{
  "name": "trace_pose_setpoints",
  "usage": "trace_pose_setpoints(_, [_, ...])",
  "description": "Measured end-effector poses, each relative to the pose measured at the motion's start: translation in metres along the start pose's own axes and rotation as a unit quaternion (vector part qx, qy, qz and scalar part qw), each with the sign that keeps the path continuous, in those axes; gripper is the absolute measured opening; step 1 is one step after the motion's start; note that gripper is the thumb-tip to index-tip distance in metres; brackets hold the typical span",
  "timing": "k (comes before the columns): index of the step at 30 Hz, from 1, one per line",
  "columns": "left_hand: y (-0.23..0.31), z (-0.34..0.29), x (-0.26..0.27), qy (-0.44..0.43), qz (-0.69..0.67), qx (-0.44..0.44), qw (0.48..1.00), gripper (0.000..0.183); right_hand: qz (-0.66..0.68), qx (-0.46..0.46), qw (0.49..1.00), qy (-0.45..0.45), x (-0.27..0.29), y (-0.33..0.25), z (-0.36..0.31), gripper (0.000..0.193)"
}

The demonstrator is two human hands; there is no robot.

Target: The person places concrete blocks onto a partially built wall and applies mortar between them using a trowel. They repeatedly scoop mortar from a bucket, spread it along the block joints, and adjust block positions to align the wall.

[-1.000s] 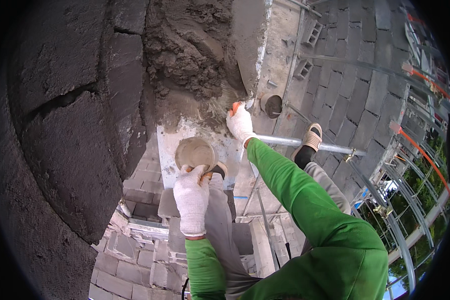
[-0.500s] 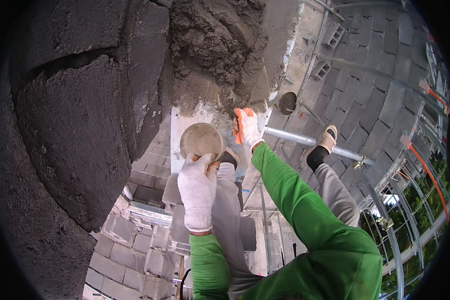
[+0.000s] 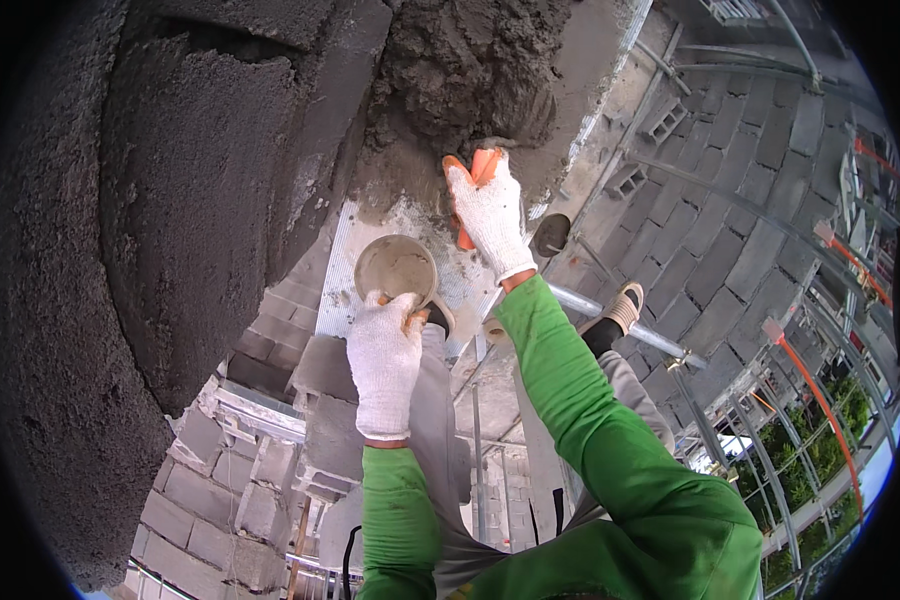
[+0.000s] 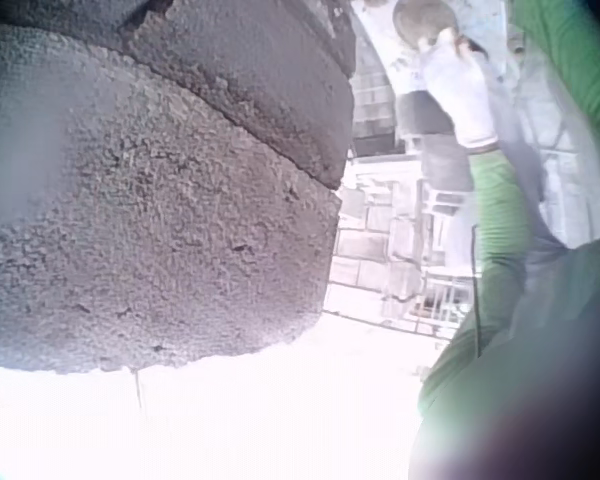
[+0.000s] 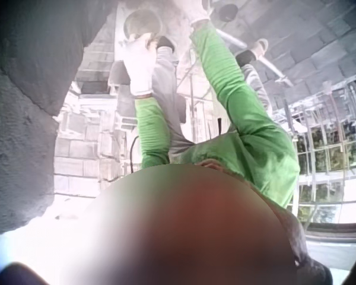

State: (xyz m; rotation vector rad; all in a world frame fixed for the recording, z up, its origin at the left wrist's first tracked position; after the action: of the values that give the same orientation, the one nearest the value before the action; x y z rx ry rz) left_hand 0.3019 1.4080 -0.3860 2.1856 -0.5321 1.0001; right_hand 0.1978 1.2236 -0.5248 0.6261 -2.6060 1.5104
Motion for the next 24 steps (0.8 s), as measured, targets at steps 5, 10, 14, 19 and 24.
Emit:
trace_pose_setpoints(5, [-0.009, 0.000, 0.004, 0.026, -0.010, 0.007, 1.000, 0.027, -0.113, 0.062, 0.992, -0.005, 0.058, 0.013, 0.005, 0.032])
trace_pose_setpoints(10, [-0.019, -0.002, 0.006, 0.032, -0.014, 0.017, 0.999, 0.027, -0.115, -0.263, 0.951, -0.116, 0.151, 0.162, -0.075, 0.011])
trace_pose_setpoints(14, [-0.027, -0.006, 0.005, 0.016, -0.028, 0.033, 0.999, 0.026, -0.381, -0.173, 0.828, -0.373, 0.139, 0.197, -0.094, 0.018])
trace_pose_setpoints(19, [-0.027, -0.009, 0.003, 0.020, -0.024, 0.015, 0.999, 0.023, -0.373, -0.287, 0.760, -0.449, 0.085, 0.169, 0.006, 0.020])
trace_pose_setpoints(24, [-0.028, -0.011, 0.000, 0.012, -0.023, 0.011, 1.000, 0.024, -0.497, 0.011, 0.786, -0.368, 0.055, 0.057, 0.141, 0.031])
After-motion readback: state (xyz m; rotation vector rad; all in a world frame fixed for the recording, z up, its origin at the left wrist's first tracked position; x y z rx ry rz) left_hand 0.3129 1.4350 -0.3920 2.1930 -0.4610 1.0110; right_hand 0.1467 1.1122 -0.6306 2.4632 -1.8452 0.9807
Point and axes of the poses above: each hand's wrist, its own z-axis towards the middle knuckle, its own x-axis out of the back of the hand, y = z × x, the point moved 8 cm from there along z, towards the middle knuckle, and after that the axes turned 3 degrees about y, right-handed, at the moved point
